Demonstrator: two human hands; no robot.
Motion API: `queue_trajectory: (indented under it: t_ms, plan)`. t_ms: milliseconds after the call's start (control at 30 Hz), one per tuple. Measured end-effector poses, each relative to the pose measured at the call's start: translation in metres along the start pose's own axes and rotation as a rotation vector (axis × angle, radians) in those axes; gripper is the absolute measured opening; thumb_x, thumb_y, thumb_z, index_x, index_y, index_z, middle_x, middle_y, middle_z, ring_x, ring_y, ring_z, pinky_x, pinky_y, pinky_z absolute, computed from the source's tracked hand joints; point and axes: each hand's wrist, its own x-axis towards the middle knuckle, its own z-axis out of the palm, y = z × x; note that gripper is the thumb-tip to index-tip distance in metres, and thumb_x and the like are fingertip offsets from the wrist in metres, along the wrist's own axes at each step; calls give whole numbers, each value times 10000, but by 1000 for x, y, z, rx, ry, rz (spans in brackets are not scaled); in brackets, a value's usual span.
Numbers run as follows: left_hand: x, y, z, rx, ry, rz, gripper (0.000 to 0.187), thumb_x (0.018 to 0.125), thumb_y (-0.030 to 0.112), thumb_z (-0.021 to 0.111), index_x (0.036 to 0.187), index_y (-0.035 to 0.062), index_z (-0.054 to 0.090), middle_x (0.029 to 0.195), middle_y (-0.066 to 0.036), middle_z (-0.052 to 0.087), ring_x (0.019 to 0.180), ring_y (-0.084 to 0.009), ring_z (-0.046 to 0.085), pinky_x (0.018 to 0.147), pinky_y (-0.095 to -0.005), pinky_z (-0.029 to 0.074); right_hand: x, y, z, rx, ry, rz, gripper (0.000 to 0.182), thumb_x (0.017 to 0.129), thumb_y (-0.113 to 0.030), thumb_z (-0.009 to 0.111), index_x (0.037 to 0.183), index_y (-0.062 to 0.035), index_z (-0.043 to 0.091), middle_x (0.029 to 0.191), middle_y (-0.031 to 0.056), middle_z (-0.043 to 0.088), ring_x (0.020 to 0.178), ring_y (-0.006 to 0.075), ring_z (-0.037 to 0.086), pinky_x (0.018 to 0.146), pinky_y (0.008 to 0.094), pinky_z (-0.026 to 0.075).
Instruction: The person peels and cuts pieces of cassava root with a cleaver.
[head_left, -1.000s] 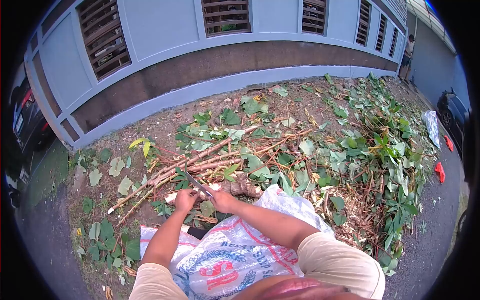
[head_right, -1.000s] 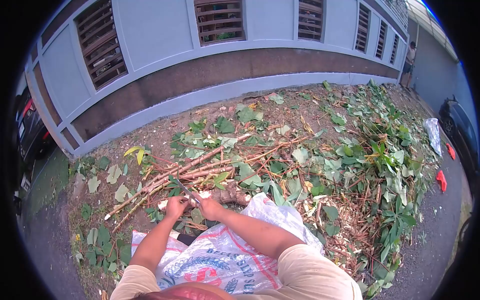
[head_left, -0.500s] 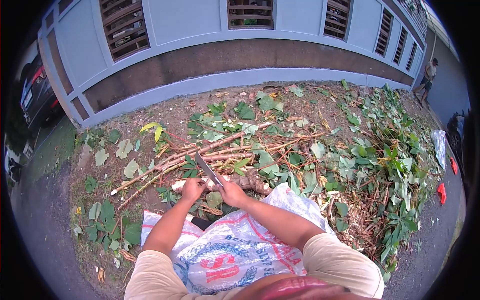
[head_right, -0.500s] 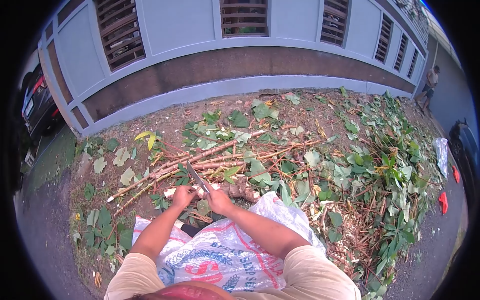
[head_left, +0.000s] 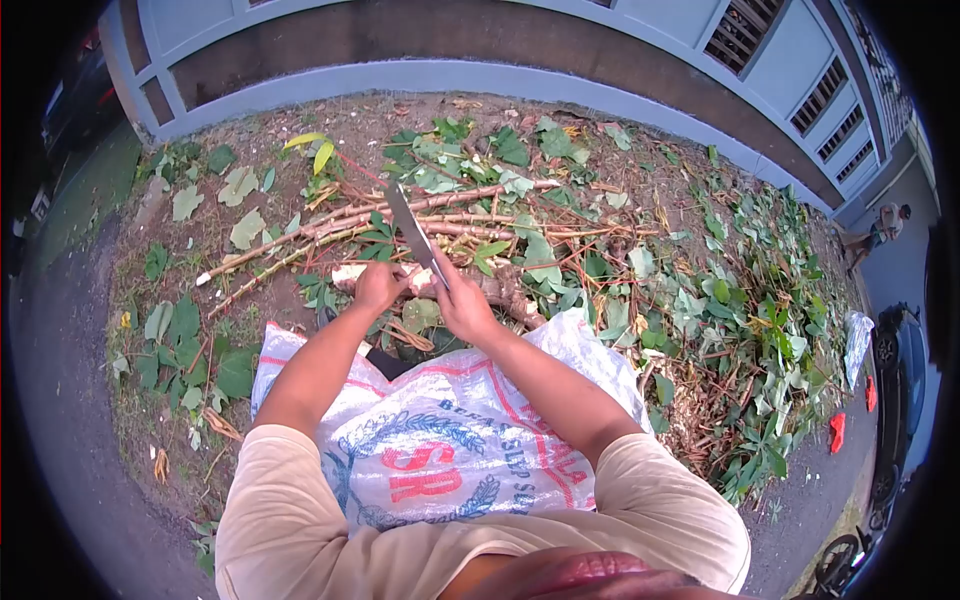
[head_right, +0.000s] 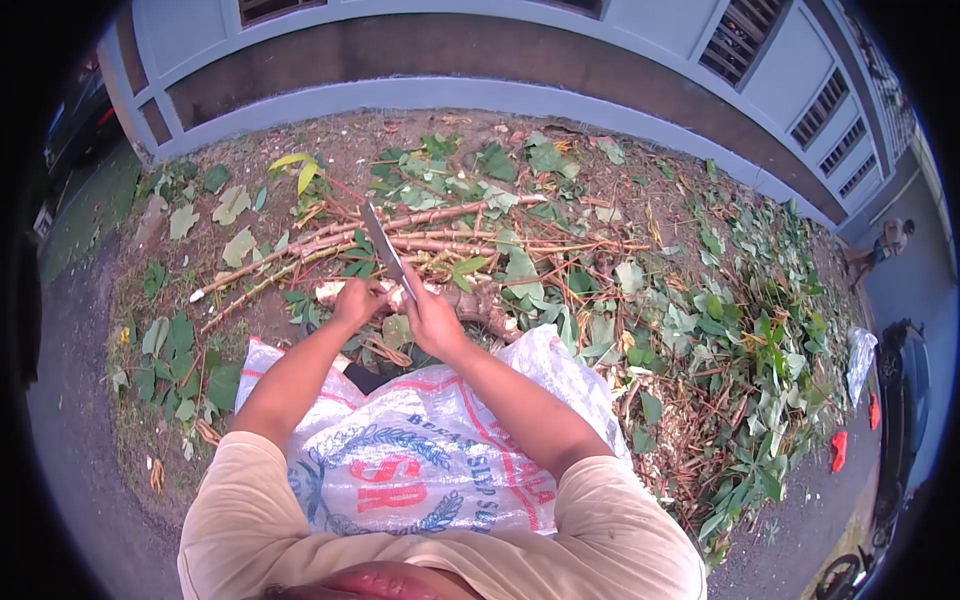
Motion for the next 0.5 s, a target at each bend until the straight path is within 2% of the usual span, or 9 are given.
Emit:
queue_trajectory:
  t_ms: [100,133,167,200,233,300,333,400,500]
  plan:
    - [2,-11,6,17,3,43,207,847,309,807,911,113,823,843,-115,776,771,-319,743,736,-437,579,-2,15,11,-54,-24,10,623,1075,-173,509,1650,-175,269,1011,342,687,924,549,659,788,578,495]
    - [-2,-6,3,47,1,13,249,828,315,833,926,87,812,853,-134,772,797,-329,751,741,-437,582,-2,29,19,-113,-73,3,606,1047,-136,514,1618,-105,314,885,322,692,831,518,673,764,586,507]
    - [-1,-19,10,-11,-13,27,250,831,310,830,924,79,804,845,-129,771,783,-321,750,737,-426,583,-1,53,28,-153,-149,16,607,1045,-151,517,1617,-109,318,940,315,709,884,512,687,812,571,527]
    - [-6,-8,4,-14,-1,16,235,834,300,827,921,82,804,842,-127,772,773,-316,748,736,-416,583,-1,61,27,-112,-129,65,599,1044,-165,518,1612,-108,337,978,315,715,932,507,694,858,563,531]
    - [-2,-11,8,-1,-5,2,223,836,293,823,922,88,806,841,-129,772,774,-318,747,743,-416,583,4,69,27,-166,-86,-2,594,1045,-173,522,1611,-108,352,1015,318,718,981,506,693,894,547,531]
    - [2,-15,17,0,6,24,212,838,290,820,916,93,809,838,-132,770,771,-320,746,750,-424,581,7,79,26,-125,39,-174,593,1053,-186,526,1615,-107,354,943,318,711,904,503,702,828,552,531]
    - [5,-15,16,-3,9,15,212,838,290,820,916,93,809,838,-132,770,771,-320,746,750,-424,581,9,61,19,-124,29,-176,593,1053,-186,526,1615,-107,354,943,318,711,904,503,702,828,552,531]
    - [2,-16,11,1,-43,-18,205,838,269,821,954,100,813,877,-146,773,842,-341,749,801,-452,596,6,7,2,-77,7,67,603,1061,-194,527,1625,-104,334,862,305,698,806,496,699,748,565,517]
    - [-1,-15,4,14,-64,-15,199,837,262,821,960,106,815,887,-147,773,847,-345,749,804,-452,595,6,10,14,-88,109,-54,614,1062,-186,522,1632,-101,310,798,302,676,729,488,685,682,583,487]
